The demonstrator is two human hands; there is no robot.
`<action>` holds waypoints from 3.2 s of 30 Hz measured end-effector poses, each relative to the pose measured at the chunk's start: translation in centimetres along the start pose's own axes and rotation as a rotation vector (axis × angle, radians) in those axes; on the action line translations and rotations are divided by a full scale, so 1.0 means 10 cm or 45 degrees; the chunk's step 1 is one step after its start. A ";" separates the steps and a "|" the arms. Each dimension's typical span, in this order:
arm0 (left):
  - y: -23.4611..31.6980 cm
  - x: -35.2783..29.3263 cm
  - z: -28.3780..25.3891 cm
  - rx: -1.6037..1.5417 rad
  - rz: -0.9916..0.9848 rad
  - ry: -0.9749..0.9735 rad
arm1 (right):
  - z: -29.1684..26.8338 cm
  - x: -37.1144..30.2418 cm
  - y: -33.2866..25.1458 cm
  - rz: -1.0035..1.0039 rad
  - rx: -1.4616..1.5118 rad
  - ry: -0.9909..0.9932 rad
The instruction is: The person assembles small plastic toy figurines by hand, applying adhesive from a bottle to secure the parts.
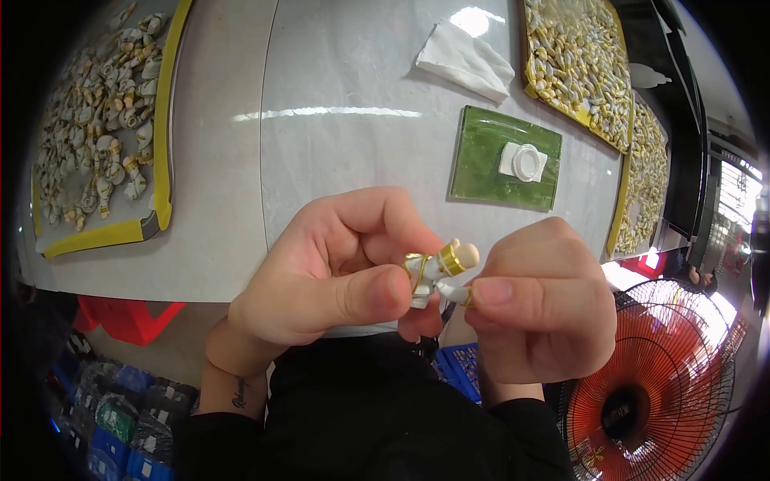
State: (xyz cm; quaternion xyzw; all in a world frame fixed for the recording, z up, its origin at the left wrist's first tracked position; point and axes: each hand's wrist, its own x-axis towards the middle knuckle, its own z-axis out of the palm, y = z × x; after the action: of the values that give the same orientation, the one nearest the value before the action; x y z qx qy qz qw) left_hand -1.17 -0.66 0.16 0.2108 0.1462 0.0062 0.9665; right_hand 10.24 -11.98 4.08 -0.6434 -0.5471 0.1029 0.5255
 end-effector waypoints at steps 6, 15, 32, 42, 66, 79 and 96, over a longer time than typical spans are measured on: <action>0.02 -0.01 0.02 0.059 -0.048 0.007 | -0.03 -0.01 0.08 0.049 0.119 -0.019; -0.03 -0.01 -0.10 -0.096 0.041 -0.157 | 0.13 -0.10 0.05 0.410 0.597 0.190; -0.07 0.02 0.03 0.120 0.221 0.143 | 0.03 -0.14 0.03 0.942 1.652 0.373; -0.07 0.00 -0.02 0.076 0.161 0.033 | 0.10 -0.21 0.10 0.585 1.306 0.297; -0.02 -0.01 0.05 -0.007 0.004 0.092 | 0.15 -0.11 0.11 -0.012 -0.060 0.248; -0.03 0.02 0.05 -0.011 0.056 0.079 | 0.18 -0.13 0.10 0.050 -0.035 0.222; -0.03 0.00 0.02 0.085 0.075 0.084 | 0.22 -0.13 0.10 -0.072 0.017 0.262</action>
State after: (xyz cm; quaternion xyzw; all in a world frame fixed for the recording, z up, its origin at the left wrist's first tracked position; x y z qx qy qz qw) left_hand -1.17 -1.04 0.24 0.2470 0.1720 0.0368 0.9529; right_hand 8.78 -11.65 1.81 -0.6315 -0.5074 0.0249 0.5858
